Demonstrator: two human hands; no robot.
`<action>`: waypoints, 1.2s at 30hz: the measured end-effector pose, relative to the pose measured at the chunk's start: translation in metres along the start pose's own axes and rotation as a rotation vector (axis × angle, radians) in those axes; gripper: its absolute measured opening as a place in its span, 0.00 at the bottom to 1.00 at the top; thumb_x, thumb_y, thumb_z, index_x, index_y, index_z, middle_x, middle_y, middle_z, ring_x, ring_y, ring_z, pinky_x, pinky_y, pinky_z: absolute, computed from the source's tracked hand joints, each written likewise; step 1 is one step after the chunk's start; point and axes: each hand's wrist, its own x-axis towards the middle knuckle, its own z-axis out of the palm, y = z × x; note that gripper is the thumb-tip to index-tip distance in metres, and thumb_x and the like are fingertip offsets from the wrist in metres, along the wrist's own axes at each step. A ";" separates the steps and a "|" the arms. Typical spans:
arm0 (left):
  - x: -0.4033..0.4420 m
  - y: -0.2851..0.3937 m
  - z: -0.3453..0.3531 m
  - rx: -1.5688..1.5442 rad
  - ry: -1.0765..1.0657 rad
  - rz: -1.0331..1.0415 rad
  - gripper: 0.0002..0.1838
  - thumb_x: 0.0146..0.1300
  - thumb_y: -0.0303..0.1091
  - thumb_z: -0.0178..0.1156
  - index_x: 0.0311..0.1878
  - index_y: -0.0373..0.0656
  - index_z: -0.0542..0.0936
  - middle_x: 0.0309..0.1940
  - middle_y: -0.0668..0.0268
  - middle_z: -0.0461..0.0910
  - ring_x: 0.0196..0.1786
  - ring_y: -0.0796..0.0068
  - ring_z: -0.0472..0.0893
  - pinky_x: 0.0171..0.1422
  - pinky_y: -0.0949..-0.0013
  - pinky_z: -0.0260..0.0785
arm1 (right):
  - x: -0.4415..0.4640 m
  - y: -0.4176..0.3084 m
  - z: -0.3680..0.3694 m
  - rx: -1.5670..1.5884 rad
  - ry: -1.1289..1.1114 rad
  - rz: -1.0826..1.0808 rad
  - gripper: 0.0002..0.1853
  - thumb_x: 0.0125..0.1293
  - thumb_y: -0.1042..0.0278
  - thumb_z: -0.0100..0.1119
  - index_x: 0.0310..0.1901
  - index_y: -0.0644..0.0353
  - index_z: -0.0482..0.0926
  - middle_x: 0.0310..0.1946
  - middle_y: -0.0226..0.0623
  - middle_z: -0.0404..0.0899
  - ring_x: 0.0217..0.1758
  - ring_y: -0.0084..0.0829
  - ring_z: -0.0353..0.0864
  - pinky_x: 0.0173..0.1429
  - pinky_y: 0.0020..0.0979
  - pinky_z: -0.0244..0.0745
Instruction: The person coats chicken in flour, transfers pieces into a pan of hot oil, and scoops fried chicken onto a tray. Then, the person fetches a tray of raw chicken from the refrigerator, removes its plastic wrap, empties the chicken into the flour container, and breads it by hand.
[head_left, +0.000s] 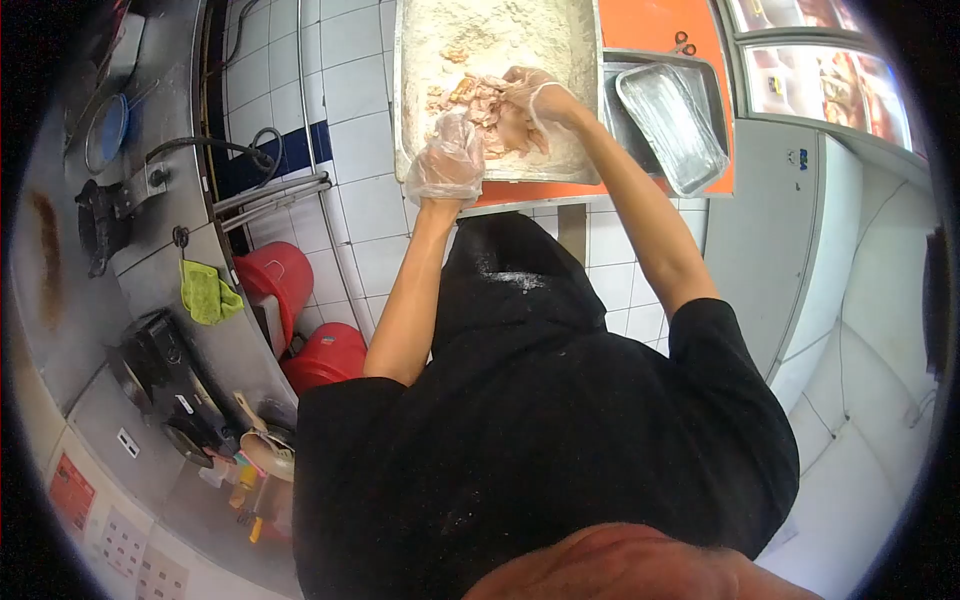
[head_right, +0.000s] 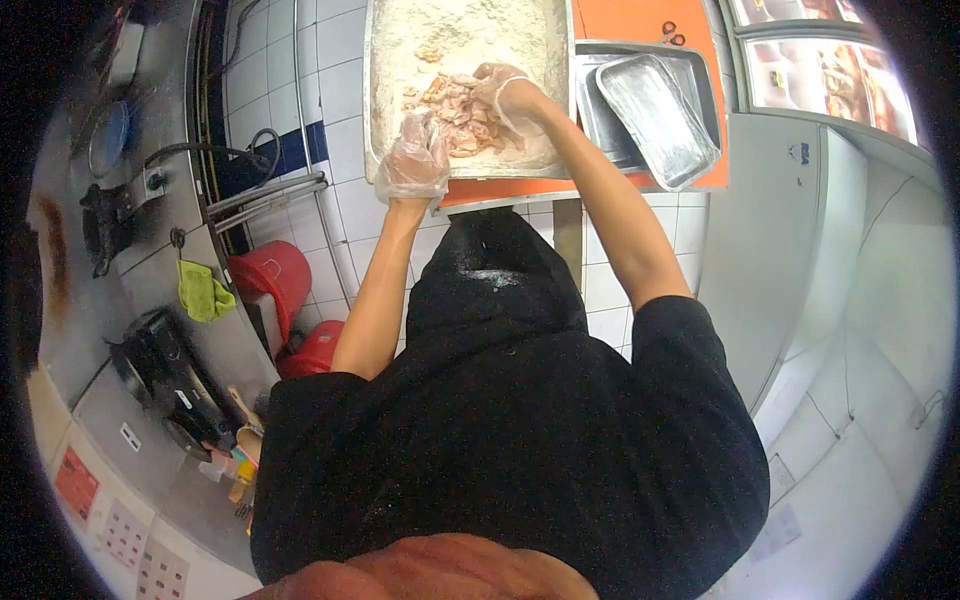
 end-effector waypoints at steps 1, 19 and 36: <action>0.001 0.000 -0.001 0.012 0.015 0.009 0.19 0.70 0.45 0.62 0.53 0.39 0.80 0.30 0.47 0.83 0.30 0.41 0.84 0.36 0.45 0.77 | -0.004 -0.010 -0.009 0.453 0.092 0.158 0.27 0.63 0.73 0.68 0.65 0.62 0.78 0.42 0.48 0.88 0.51 0.37 0.86 0.50 0.38 0.85; 0.002 0.021 -0.009 -0.037 0.096 -0.077 0.18 0.67 0.32 0.64 0.58 0.38 0.78 0.41 0.44 0.86 0.43 0.40 0.87 0.48 0.48 0.79 | 0.044 0.006 -0.053 0.660 0.037 -0.017 0.21 0.80 0.55 0.51 0.63 0.61 0.80 0.60 0.45 0.83 0.49 0.40 0.90 0.49 0.37 0.87; 0.003 0.027 -0.010 -0.014 0.125 -0.132 0.17 0.64 0.30 0.65 0.55 0.40 0.79 0.40 0.47 0.86 0.42 0.41 0.86 0.46 0.49 0.79 | 0.002 -0.038 -0.077 -0.216 -0.106 -0.186 0.28 0.72 0.59 0.65 0.72 0.54 0.76 0.66 0.50 0.80 0.69 0.51 0.78 0.73 0.45 0.73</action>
